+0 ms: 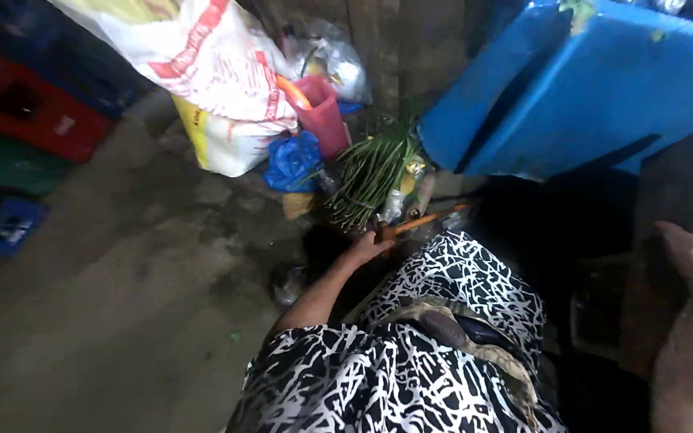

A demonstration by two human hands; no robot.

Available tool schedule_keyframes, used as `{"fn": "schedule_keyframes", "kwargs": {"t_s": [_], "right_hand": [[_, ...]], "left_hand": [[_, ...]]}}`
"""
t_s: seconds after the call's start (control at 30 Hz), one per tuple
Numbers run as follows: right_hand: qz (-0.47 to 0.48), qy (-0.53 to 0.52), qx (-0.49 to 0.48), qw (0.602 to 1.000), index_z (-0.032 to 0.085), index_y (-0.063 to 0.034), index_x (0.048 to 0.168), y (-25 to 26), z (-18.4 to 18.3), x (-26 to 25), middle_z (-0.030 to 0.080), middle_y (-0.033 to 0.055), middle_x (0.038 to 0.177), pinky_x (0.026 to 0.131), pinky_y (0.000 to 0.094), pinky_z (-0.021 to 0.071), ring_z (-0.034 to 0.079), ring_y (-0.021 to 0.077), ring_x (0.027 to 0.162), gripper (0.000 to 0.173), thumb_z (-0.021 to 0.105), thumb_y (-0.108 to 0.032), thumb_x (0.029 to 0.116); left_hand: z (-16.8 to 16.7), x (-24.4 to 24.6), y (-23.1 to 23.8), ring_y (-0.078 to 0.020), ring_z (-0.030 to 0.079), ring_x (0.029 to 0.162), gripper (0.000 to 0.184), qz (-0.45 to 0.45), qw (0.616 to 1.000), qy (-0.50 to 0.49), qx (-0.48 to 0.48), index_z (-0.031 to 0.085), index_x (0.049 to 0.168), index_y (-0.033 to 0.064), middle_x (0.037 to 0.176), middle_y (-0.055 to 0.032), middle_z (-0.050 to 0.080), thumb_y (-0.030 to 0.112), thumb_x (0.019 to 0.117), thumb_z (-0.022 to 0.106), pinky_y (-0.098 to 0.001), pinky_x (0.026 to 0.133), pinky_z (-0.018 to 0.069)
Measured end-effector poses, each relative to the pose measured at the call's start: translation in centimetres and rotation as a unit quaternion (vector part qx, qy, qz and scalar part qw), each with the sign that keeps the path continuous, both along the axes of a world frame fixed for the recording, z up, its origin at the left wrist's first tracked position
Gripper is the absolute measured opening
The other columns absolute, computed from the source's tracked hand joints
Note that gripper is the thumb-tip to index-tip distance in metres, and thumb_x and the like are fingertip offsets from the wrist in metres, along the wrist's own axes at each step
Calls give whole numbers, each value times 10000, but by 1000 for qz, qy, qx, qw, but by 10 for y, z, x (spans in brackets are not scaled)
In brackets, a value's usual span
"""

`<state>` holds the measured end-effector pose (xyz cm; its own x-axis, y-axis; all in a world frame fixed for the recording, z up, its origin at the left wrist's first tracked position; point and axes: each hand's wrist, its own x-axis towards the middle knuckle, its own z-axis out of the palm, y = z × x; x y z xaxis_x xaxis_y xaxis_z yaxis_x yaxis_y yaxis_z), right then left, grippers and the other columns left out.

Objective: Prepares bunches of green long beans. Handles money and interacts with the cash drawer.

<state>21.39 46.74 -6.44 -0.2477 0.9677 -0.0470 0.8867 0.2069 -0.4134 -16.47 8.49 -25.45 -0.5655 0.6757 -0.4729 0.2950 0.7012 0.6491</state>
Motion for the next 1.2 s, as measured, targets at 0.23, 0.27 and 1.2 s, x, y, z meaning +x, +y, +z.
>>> {"fn": "schedule_keyframes", "kwargs": {"t_s": [0.23,0.27,1.2], "right_hand": [[-51,-22,-20,998,402,-84,1538,-20,21,-8,568,368,1336,1006,743,413,552,557,1243,613,631,-291,1008],[-55,-25,-19,998,402,-84,1532,-18,20,-8,578,371,1316,985,756,416,560,567,1223,604,627,-293,1011],[-63,34,-25,997,450,-127,1490,-6,19,-12,672,220,1245,913,653,538,669,438,1119,529,602,-180,986]], "left_hand": [[-13,30,34,-231,696,972,550,157,972,-113,134,520,1342,-61,1113,-188,680,275,946,700,-418,898,583],[-1,33,43,-233,688,947,545,164,969,-112,144,514,1348,-65,1104,-194,671,247,943,705,-415,880,580],[182,144,124,-234,706,1018,491,-264,923,114,258,606,1320,-12,1132,-188,713,141,886,777,-461,917,572]]}}
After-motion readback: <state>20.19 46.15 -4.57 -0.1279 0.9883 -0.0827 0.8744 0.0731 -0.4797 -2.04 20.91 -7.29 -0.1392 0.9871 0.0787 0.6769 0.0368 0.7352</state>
